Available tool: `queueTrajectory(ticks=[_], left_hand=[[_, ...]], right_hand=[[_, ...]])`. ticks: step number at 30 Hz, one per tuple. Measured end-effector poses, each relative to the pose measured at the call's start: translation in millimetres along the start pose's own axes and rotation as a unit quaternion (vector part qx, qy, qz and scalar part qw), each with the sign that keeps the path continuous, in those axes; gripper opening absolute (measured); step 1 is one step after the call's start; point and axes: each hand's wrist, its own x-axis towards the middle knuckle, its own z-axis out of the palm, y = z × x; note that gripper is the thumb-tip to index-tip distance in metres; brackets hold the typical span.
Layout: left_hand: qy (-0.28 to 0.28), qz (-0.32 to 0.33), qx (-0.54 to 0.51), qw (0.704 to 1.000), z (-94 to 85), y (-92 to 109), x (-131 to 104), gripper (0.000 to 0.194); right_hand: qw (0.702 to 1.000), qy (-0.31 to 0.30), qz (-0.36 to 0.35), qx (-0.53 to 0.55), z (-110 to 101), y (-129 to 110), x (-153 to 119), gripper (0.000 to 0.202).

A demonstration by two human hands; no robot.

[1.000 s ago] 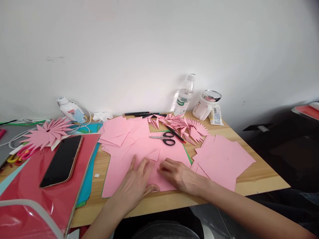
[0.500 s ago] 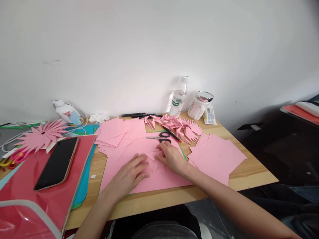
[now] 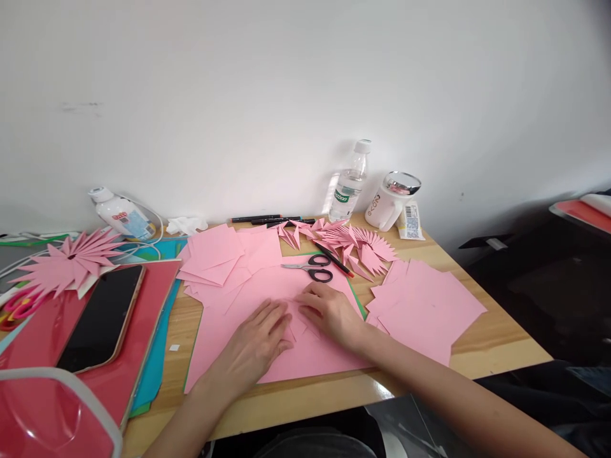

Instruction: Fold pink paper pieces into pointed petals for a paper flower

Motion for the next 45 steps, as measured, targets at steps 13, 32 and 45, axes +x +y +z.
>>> queueTrajectory(ticks=[13,32,45], left_hand=[[0.036,-0.049,-0.028,0.998,7.9,4.6,-2.1,0.032],[-0.003,-0.009,0.047,0.999,7.3,11.3,-3.0,0.036],[-0.063,0.008,0.058,0.996,6.5,11.8,-8.8,0.05]], right_hand=[[0.988,-0.053,-0.141,-0.022,-4.5,-6.1,-17.1,0.033],[0.988,-0.01,-0.146,0.056,-7.0,4.7,-27.6,0.025],[0.989,-0.029,-0.143,0.039,-5.7,5.8,-33.0,0.033]])
